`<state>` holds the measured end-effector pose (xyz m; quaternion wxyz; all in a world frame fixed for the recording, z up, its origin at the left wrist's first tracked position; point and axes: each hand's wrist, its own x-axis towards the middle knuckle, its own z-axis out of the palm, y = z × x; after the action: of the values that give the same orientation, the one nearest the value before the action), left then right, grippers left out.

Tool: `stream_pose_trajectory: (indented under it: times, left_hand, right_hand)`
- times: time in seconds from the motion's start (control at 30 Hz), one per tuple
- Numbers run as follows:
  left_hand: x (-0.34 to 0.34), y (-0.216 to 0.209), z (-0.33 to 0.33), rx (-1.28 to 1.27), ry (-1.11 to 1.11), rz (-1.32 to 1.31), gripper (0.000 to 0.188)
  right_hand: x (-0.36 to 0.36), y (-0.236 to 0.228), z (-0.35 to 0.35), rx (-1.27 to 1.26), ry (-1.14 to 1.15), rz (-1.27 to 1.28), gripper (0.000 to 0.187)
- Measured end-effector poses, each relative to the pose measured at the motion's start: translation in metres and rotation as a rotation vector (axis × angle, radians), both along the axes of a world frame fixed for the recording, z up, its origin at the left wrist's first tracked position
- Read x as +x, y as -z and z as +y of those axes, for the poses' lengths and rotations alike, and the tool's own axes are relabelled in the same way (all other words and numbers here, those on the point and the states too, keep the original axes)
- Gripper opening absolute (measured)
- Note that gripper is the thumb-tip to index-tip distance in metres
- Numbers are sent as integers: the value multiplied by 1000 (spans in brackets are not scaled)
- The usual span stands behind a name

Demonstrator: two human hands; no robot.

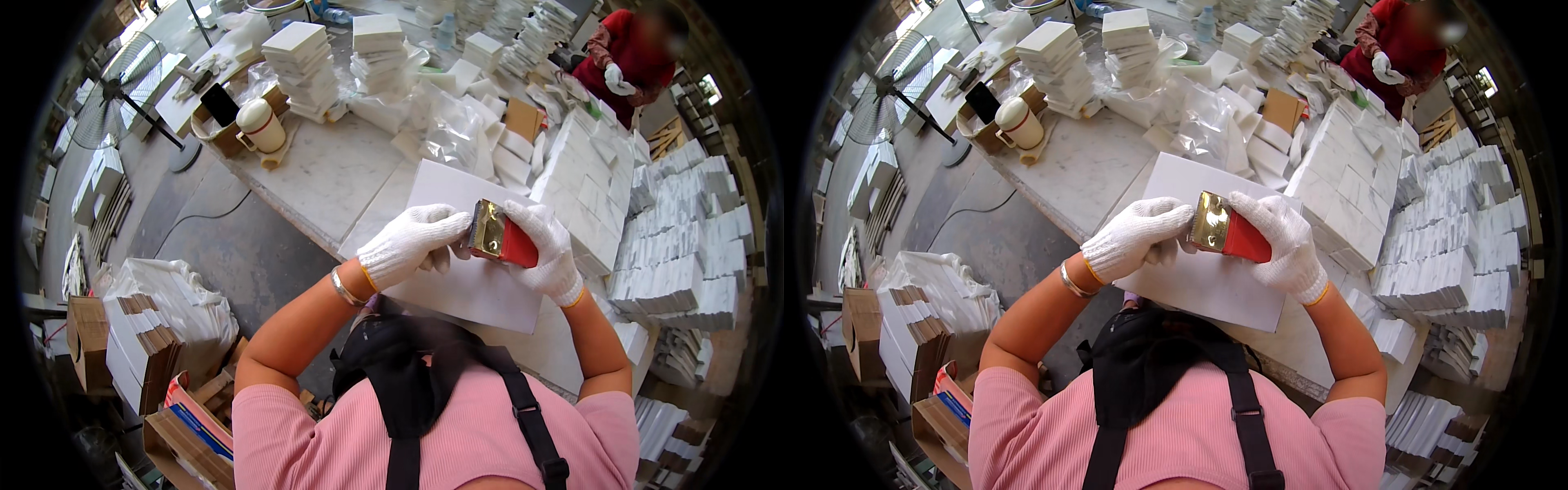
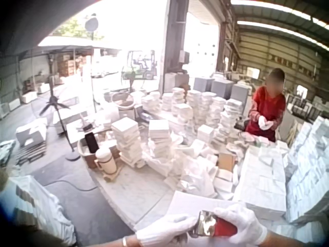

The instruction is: The person assembles a cardboard box, seals it with a tape gun, then repeatedly picks up small white rectangular items, wraps each in a clear plastic bag, and places them into the box. The process continues with multiple items being individually wrapped and packed.

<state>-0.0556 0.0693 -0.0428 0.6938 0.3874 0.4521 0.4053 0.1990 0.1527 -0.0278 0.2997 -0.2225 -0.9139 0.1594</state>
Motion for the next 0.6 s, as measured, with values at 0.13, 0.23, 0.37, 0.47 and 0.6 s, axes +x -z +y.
stream_pose_trajectory:
  times: [0.13,0.23,0.37,0.47,0.6]
  left_hand:
    - [-3,-2,0,0,-55,35,34]
    - [-5,-7,1,20,-136,61,31]
    - [-41,-8,2,51,-205,69,31]
    - [-69,4,-3,-80,-123,161,31]
    - [-80,30,-5,-162,-153,106,30]
  right_hand:
    - [0,-5,-2,-26,10,-54,80]
    - [-4,-18,2,-40,-49,-122,75]
    - [0,-37,6,-9,-44,-242,70]
    - [1,-36,7,4,-51,-276,71]
    - [-15,-48,-2,39,-59,-399,70]
